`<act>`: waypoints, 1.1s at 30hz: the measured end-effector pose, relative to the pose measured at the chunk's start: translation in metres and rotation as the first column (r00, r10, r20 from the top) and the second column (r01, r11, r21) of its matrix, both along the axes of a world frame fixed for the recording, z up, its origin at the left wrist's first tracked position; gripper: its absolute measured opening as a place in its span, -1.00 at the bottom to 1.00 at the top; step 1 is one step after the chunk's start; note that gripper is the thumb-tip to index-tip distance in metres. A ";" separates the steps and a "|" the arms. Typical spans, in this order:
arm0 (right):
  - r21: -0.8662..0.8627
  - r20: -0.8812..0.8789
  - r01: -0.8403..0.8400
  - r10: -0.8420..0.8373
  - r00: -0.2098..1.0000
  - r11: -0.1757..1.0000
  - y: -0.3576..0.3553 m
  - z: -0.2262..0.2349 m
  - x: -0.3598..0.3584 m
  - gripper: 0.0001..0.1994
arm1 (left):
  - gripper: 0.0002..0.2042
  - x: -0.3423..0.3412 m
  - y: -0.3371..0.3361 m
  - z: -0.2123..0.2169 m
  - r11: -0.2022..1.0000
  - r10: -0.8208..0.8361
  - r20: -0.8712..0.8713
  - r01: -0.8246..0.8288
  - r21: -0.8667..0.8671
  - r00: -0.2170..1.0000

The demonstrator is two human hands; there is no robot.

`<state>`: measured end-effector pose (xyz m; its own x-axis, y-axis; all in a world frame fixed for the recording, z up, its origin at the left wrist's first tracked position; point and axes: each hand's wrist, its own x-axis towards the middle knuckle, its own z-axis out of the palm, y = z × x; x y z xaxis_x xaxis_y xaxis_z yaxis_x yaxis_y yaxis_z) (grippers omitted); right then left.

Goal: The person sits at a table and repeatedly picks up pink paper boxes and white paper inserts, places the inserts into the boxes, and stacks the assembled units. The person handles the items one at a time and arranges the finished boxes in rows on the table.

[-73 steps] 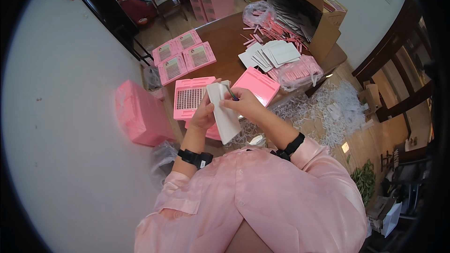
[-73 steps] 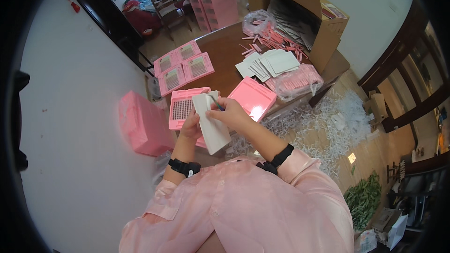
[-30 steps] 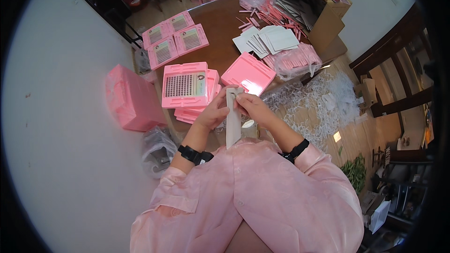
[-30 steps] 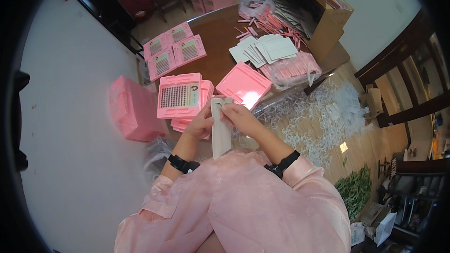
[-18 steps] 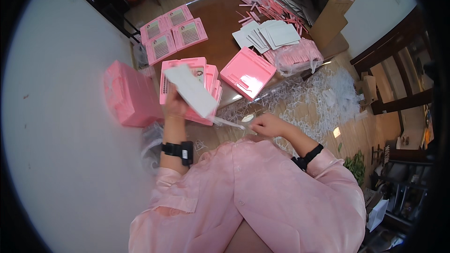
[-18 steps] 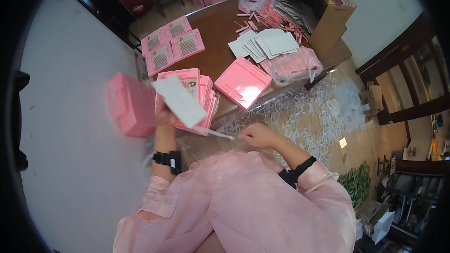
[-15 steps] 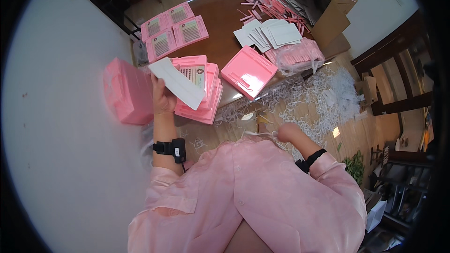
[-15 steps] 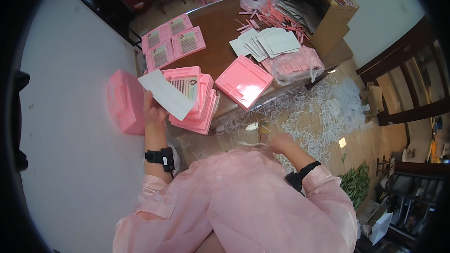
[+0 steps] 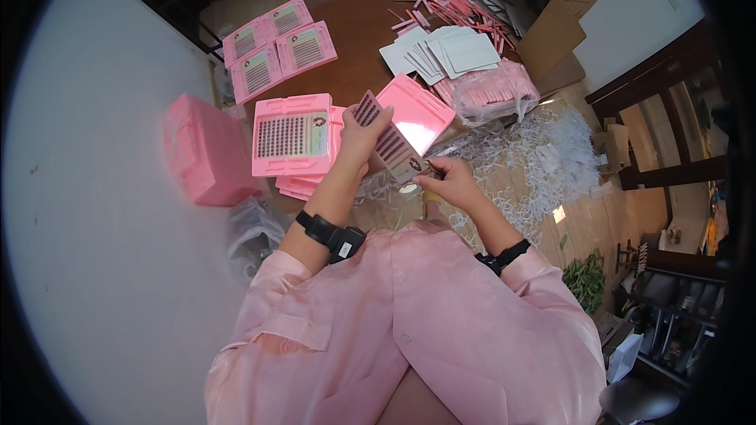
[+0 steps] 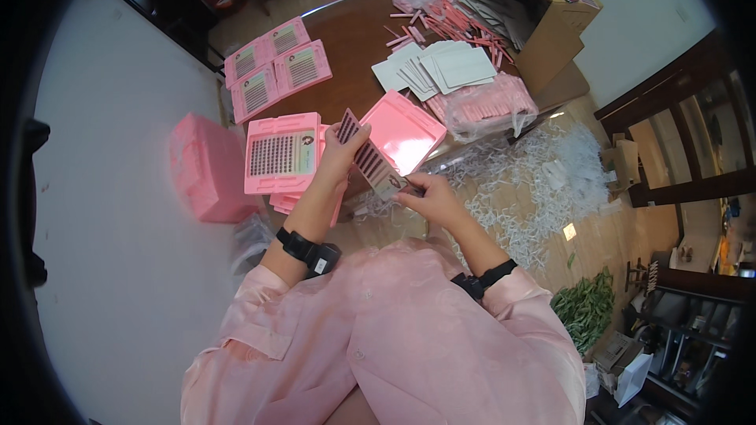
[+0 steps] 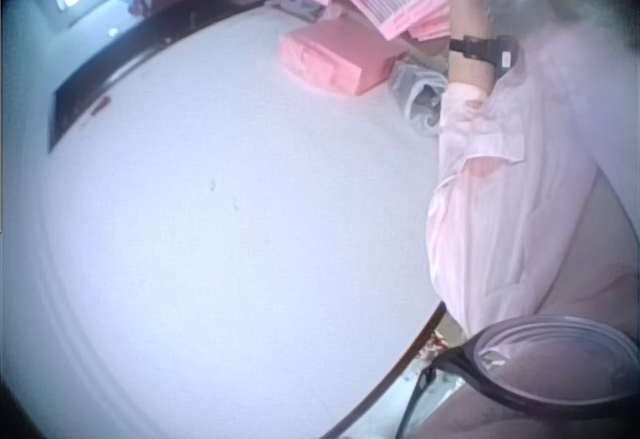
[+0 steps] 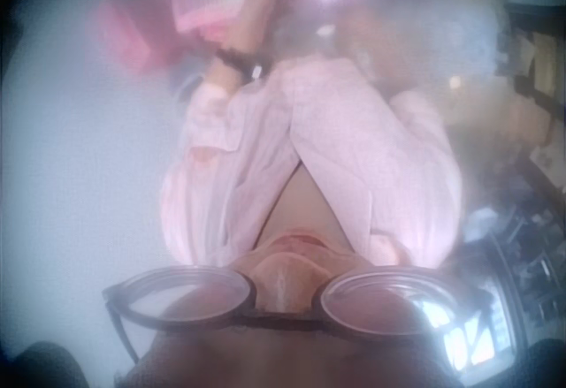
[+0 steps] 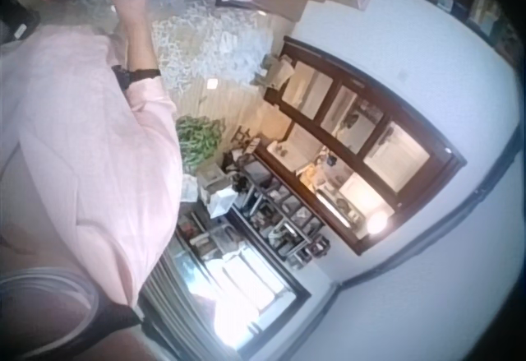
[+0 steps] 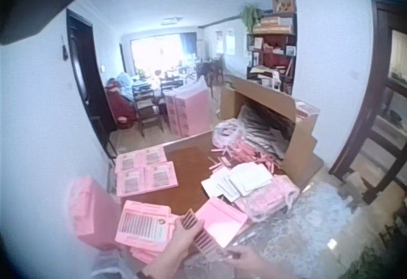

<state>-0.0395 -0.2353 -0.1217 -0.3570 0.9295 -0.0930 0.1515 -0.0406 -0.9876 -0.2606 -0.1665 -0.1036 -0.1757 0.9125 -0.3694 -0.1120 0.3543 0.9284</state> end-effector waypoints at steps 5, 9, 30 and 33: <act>-0.028 0.021 0.281 -0.280 0.960 0.959 0.019 -0.023 0.001 -0.84 | -0.07 0.018 0.026 -0.021 0.994 -0.004 -0.043 -0.001 -0.113 0.999; -0.062 0.082 0.431 -0.426 0.901 0.900 0.051 -0.051 0.019 -0.82 | -0.20 0.010 0.046 -0.063 0.997 -0.080 -0.452 0.070 -0.040 0.889; -0.045 0.495 0.495 -0.412 0.766 0.867 0.110 -0.096 0.010 -0.71 | -0.81 -0.006 0.101 -0.100 0.940 -0.229 -0.873 0.332 -0.083 0.430; -0.026 0.569 0.469 -0.373 0.733 0.883 0.119 -0.095 0.000 -0.71 | -0.76 -0.005 0.103 -0.104 0.936 -0.242 -0.900 0.331 -0.119 0.362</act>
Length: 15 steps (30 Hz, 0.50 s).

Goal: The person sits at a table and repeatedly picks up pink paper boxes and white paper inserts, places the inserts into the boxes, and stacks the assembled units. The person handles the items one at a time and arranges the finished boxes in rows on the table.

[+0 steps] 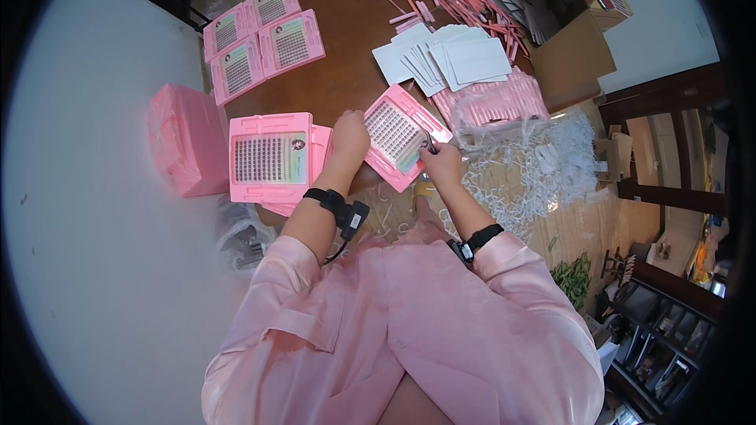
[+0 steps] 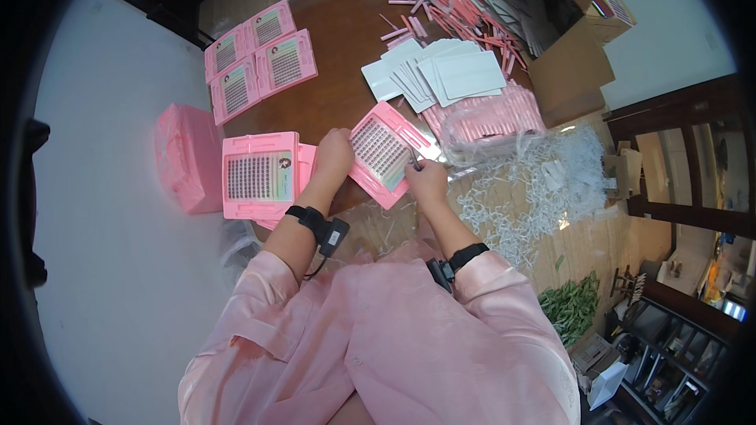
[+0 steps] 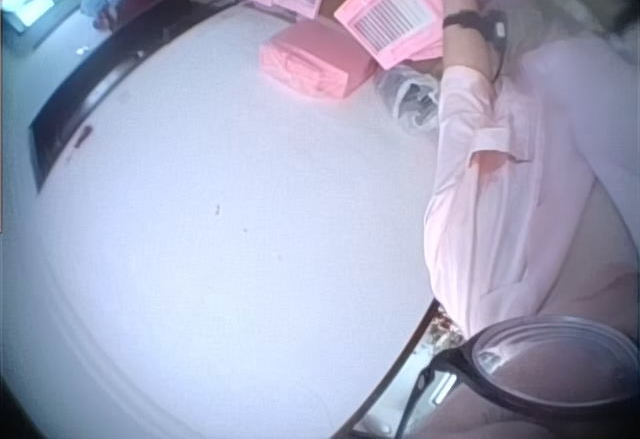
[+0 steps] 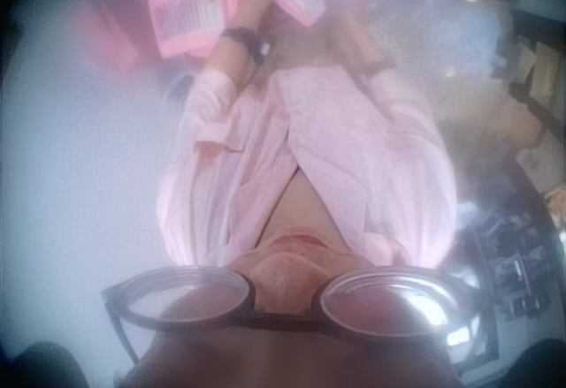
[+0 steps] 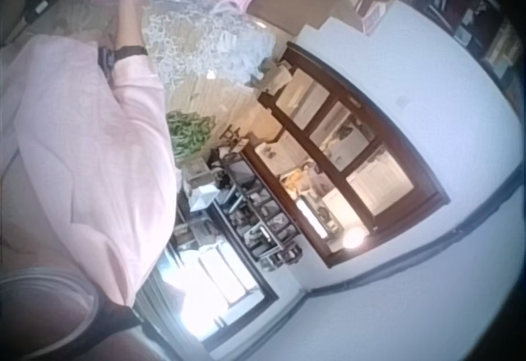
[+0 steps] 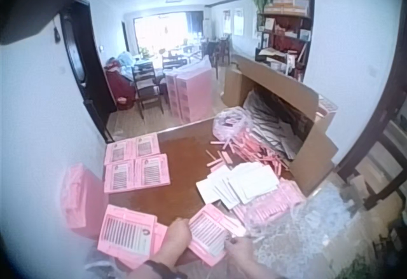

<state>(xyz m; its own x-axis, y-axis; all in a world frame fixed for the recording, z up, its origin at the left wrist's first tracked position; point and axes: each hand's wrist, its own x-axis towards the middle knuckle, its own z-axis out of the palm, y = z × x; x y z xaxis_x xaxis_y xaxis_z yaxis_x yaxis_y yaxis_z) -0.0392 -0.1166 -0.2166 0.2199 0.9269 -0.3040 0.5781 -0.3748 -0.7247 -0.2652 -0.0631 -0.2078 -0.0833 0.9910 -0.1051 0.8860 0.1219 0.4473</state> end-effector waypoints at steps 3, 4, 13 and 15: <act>-0.087 0.177 -0.110 0.124 0.976 0.990 0.006 0.001 0.002 -0.70 | -0.82 0.002 0.002 -0.001 0.999 0.010 -0.047 -0.008 0.042 0.999; -0.119 0.250 -0.175 0.200 0.947 0.977 0.008 0.002 0.005 -0.69 | -0.84 0.003 0.003 0.000 0.997 0.011 -0.052 -0.007 0.070 0.999; -0.253 0.284 -0.266 0.334 0.899 0.930 0.015 0.019 0.039 -0.52 | -0.79 0.000 0.009 0.033 0.983 -0.013 0.064 0.024 -0.180 0.998; -0.244 0.259 -0.291 0.352 0.899 0.925 0.016 0.021 0.044 -0.53 | -0.76 -0.008 0.010 0.038 0.972 -0.069 0.174 0.105 -0.210 0.982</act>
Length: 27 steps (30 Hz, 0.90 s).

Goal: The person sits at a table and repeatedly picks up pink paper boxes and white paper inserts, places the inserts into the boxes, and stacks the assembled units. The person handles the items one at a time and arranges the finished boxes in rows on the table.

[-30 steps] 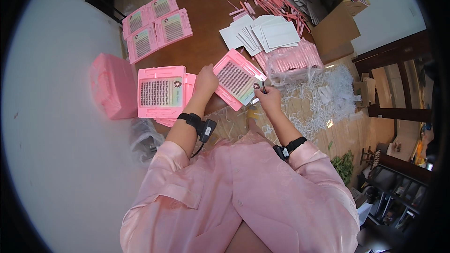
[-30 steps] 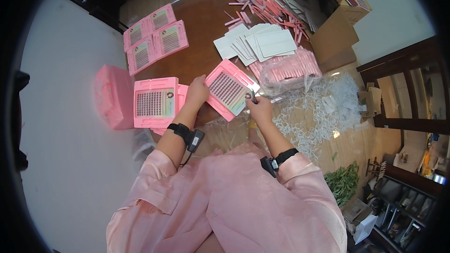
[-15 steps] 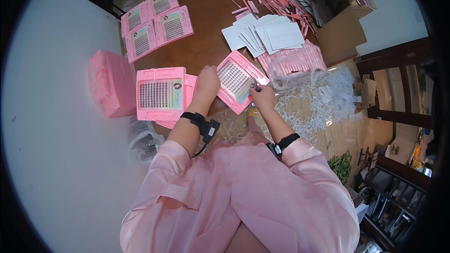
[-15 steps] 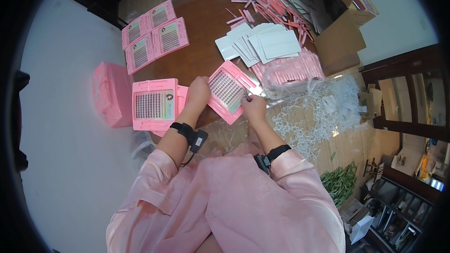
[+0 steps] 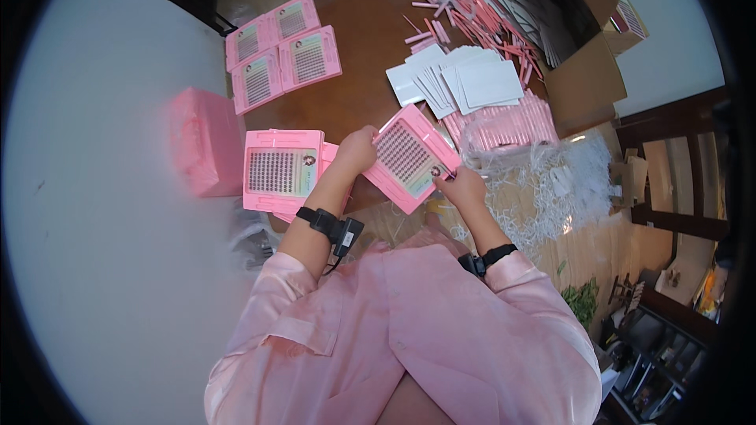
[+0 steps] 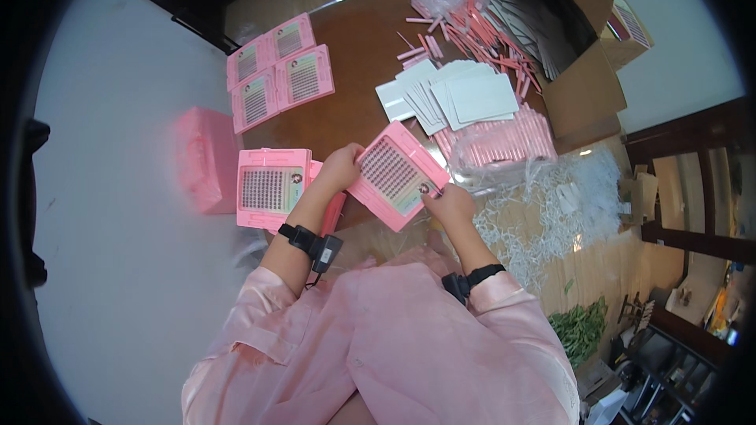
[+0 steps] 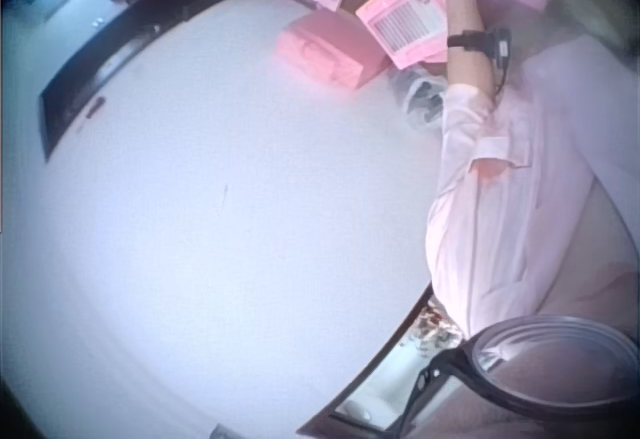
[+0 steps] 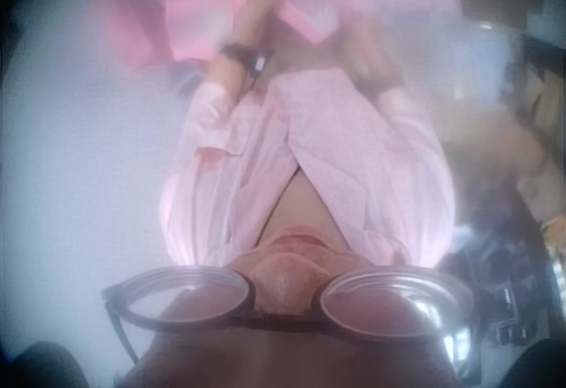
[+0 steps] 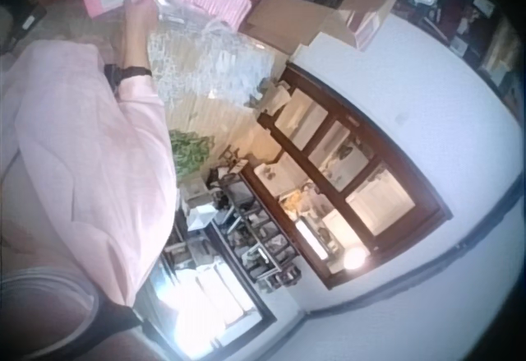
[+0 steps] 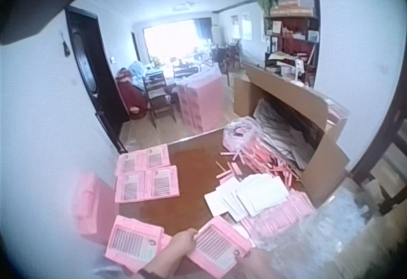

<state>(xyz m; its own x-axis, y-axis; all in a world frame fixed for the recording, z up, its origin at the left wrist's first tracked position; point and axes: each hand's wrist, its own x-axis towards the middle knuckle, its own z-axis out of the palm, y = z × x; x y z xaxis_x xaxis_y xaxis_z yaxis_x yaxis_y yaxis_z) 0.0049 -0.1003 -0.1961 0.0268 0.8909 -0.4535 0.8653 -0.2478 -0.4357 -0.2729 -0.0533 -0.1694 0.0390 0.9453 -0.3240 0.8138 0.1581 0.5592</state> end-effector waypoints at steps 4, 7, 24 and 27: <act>-0.037 -0.305 -0.028 0.015 0.952 0.999 0.011 -0.001 0.026 -0.45 | -0.78 -0.019 0.000 0.018 0.982 -0.050 0.252 0.094 -0.164 0.966; -0.023 -0.606 0.061 -0.062 0.793 0.998 0.023 -0.003 0.045 -0.55 | -0.77 -0.030 -0.010 0.045 0.953 0.154 0.511 0.009 -0.303 0.846; -0.500 -0.864 -0.042 -0.501 -0.040 0.865 0.095 0.012 0.060 -0.69 | -0.74 0.026 0.025 0.081 0.750 0.468 0.863 -0.429 -0.503 -0.193; -0.543 -0.840 0.017 -0.543 -0.007 0.839 0.108 0.007 0.057 -0.75 | -0.79 0.026 0.092 0.053 0.565 0.573 0.715 -0.440 -0.698 -0.400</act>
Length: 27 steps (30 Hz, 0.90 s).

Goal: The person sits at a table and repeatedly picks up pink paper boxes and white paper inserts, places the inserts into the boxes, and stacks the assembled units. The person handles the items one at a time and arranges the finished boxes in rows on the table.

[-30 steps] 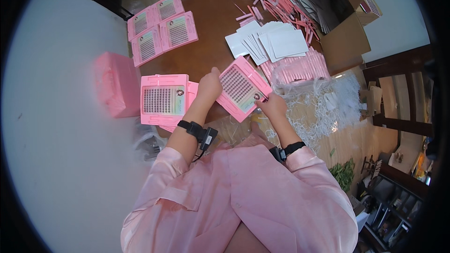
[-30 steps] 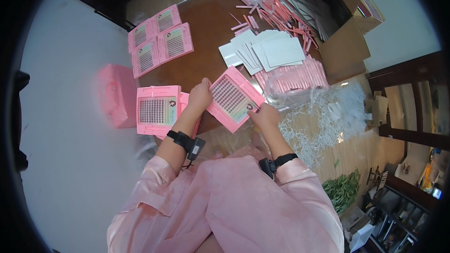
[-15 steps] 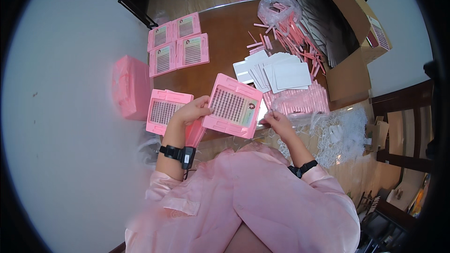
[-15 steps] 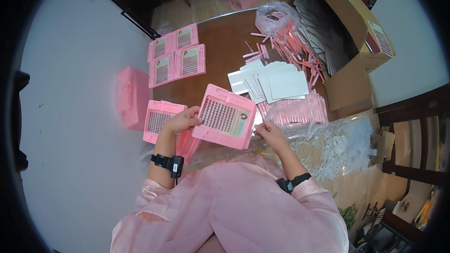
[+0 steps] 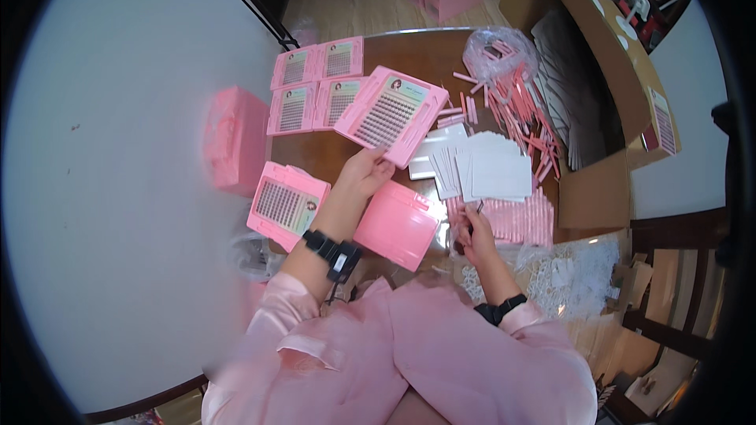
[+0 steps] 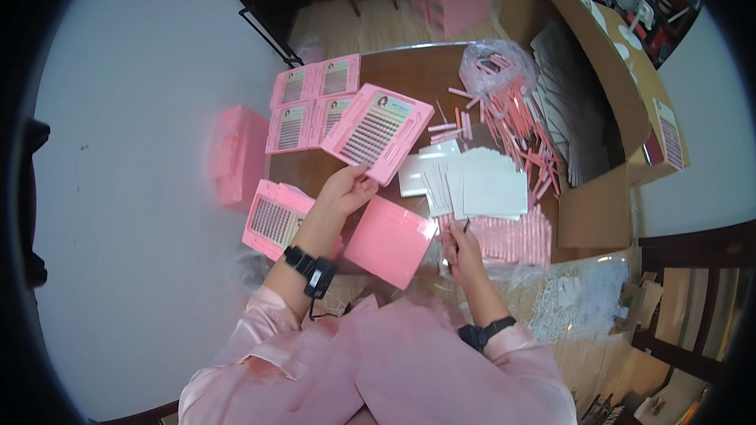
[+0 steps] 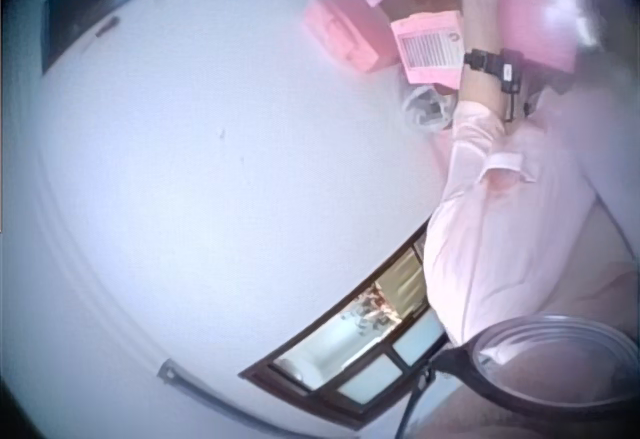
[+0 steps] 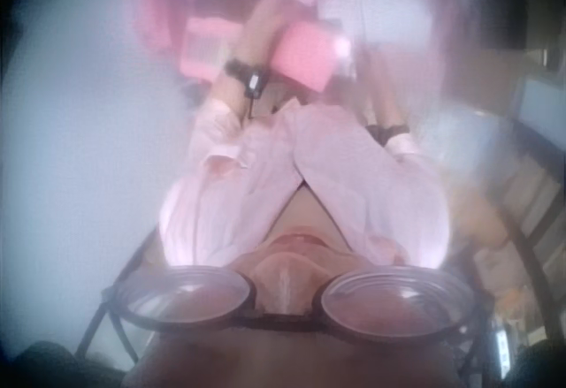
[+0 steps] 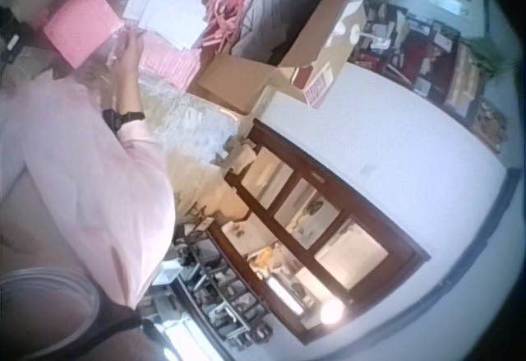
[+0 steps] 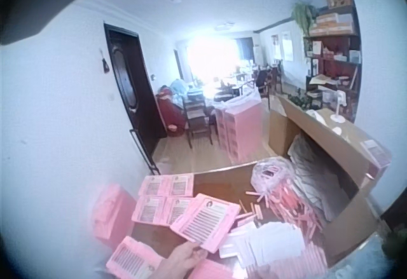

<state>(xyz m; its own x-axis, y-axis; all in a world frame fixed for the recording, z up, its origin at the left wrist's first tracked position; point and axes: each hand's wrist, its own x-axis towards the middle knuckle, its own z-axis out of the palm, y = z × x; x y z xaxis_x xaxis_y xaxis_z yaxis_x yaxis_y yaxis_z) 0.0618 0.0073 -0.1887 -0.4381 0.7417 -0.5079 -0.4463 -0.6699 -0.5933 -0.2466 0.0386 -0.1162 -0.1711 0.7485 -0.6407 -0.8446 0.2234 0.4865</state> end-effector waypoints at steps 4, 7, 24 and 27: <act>-0.016 0.143 0.050 -0.047 0.989 0.999 -0.006 -0.009 0.005 -0.75 | -0.83 -0.012 0.129 -0.047 0.978 0.188 0.059 -0.181 -0.104 0.981; -0.001 0.191 0.164 -0.161 0.968 0.986 -0.025 -0.012 0.018 -0.74 | -0.80 -0.038 0.218 -0.081 0.979 0.176 0.005 -0.175 -0.104 0.984; -0.120 0.351 0.400 -0.338 0.873 0.908 -0.100 -0.043 0.033 -0.75 | -0.52 -0.092 0.371 -0.204 0.995 0.071 -0.219 -0.083 -0.049 0.973; -0.109 0.345 0.355 -0.300 0.889 0.928 -0.087 -0.032 0.024 -0.76 | -0.56 -0.089 0.352 -0.170 0.987 -0.001 -0.305 -0.048 -0.156 0.952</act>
